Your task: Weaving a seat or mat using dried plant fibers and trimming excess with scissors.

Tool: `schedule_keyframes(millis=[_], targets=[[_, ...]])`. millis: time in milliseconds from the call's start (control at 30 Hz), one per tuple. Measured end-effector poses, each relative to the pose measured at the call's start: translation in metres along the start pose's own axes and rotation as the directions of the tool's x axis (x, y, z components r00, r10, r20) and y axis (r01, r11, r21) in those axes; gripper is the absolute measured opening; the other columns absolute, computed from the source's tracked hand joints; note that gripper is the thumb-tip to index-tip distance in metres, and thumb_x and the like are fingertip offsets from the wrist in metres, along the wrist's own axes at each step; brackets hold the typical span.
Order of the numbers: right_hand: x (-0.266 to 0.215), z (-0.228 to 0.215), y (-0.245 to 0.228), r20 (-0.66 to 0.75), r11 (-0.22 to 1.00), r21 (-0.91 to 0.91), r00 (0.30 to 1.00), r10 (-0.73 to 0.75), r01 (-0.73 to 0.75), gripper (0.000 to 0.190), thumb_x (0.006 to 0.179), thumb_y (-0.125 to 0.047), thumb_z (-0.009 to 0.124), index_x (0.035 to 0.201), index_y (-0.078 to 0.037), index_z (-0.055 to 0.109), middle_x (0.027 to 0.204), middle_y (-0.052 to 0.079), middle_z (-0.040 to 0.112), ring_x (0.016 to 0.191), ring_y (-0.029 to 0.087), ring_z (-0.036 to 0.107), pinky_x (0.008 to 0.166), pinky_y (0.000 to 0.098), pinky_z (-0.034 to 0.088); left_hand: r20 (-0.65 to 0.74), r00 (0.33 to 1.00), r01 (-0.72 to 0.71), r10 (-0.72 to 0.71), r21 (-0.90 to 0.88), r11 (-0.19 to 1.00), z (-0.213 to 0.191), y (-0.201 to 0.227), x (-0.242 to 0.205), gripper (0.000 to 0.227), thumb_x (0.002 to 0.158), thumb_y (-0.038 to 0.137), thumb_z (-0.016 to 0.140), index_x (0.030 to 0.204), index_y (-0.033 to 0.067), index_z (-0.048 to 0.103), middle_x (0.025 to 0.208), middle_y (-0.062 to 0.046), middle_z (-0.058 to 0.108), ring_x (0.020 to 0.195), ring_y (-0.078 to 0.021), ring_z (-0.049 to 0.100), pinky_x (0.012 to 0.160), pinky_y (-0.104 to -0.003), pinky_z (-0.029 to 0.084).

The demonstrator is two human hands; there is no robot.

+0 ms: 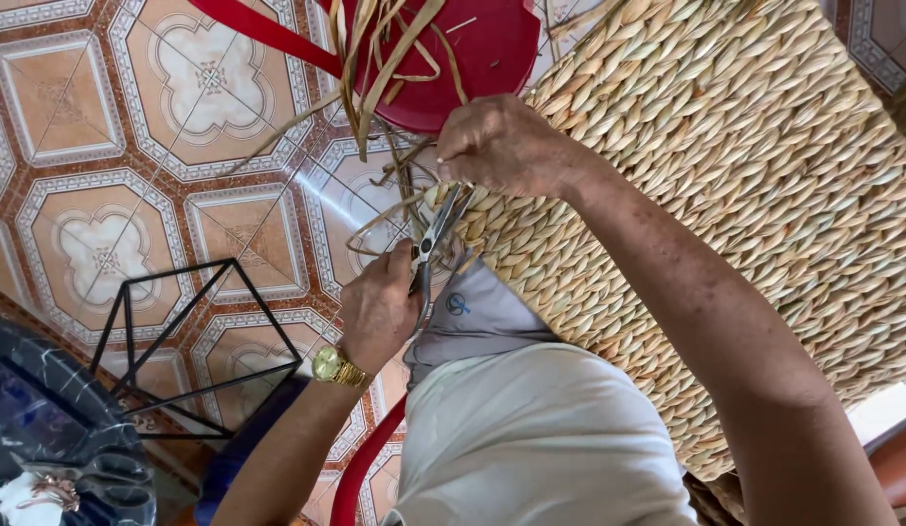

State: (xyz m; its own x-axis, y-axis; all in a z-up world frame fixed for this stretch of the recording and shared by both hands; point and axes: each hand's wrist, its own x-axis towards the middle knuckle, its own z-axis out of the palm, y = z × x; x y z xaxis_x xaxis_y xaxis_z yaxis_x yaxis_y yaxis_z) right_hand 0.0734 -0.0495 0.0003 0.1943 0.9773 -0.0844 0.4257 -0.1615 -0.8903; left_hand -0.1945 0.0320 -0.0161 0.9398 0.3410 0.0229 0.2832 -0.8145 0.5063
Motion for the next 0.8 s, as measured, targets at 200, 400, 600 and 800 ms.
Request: schedule_keyframes(millis=[200, 400, 600, 800], targets=[[-0.001, 0.007, -0.003, 0.003, 0.978, -0.107, 0.984, -0.179, 0.179, 0.011, 0.091, -0.013, 0.082, 0.083, -0.007, 0.079, 0.080, 0.004, 0.075, 0.077, 0.015, 0.072, 0.075, 0.0369, 0.061, 0.029, 1.000, -0.003, 0.003, -0.023, 1.000, 0.000, 0.006, 0.018, 0.053, 0.079, 0.009, 0.076, 0.127, -0.0037, 0.059, 0.085, -0.016, 0.069, 0.073, -0.0331, 0.071, 0.058, -0.046, 0.056], [0.000, 0.002, -0.009, 0.035, 0.969, -0.168, 0.983, -0.180, 0.183, 0.010, 0.088, -0.012, 0.082, 0.084, -0.004, 0.079, 0.075, 0.004, 0.072, 0.075, 0.016, 0.071, 0.071, 0.0388, 0.059, 0.039, 0.996, -0.086, 0.083, 0.087, 0.992, 0.011, -0.007, 0.027, 0.053, 0.078, 0.006, 0.073, 0.127, -0.0059, 0.058, 0.082, -0.016, 0.066, 0.069, -0.0332, 0.068, 0.057, -0.046, 0.055], [-0.005, 0.003, 0.001, -0.012, 0.996, -0.061, 0.997, -0.071, 0.070, 0.013, 0.100, -0.006, 0.070, 0.090, -0.008, 0.077, 0.088, 0.002, 0.073, 0.083, 0.013, 0.075, 0.072, 0.0290, 0.063, 0.011, 0.985, -0.173, 0.173, 0.002, 0.985, 0.024, -0.023, 0.019, 0.038, 0.085, 0.005, 0.071, 0.120, -0.0074, 0.061, 0.072, -0.015, 0.065, 0.061, -0.0301, 0.067, 0.053, -0.044, 0.053], [-0.038, -0.017, 0.011, -0.240, 0.942, -0.311, 0.969, 0.054, -0.130, 0.015, 0.112, -0.018, 0.061, 0.116, -0.012, 0.074, 0.105, 0.009, 0.072, 0.098, 0.020, 0.071, 0.087, 0.0367, 0.065, -0.184, 0.977, 0.056, -0.105, -0.253, 0.966, 0.027, -0.056, -0.019, 0.019, 0.101, 0.018, 0.077, 0.111, 0.0052, 0.069, 0.073, -0.006, 0.071, 0.059, -0.0150, 0.069, 0.048, -0.031, 0.057]])
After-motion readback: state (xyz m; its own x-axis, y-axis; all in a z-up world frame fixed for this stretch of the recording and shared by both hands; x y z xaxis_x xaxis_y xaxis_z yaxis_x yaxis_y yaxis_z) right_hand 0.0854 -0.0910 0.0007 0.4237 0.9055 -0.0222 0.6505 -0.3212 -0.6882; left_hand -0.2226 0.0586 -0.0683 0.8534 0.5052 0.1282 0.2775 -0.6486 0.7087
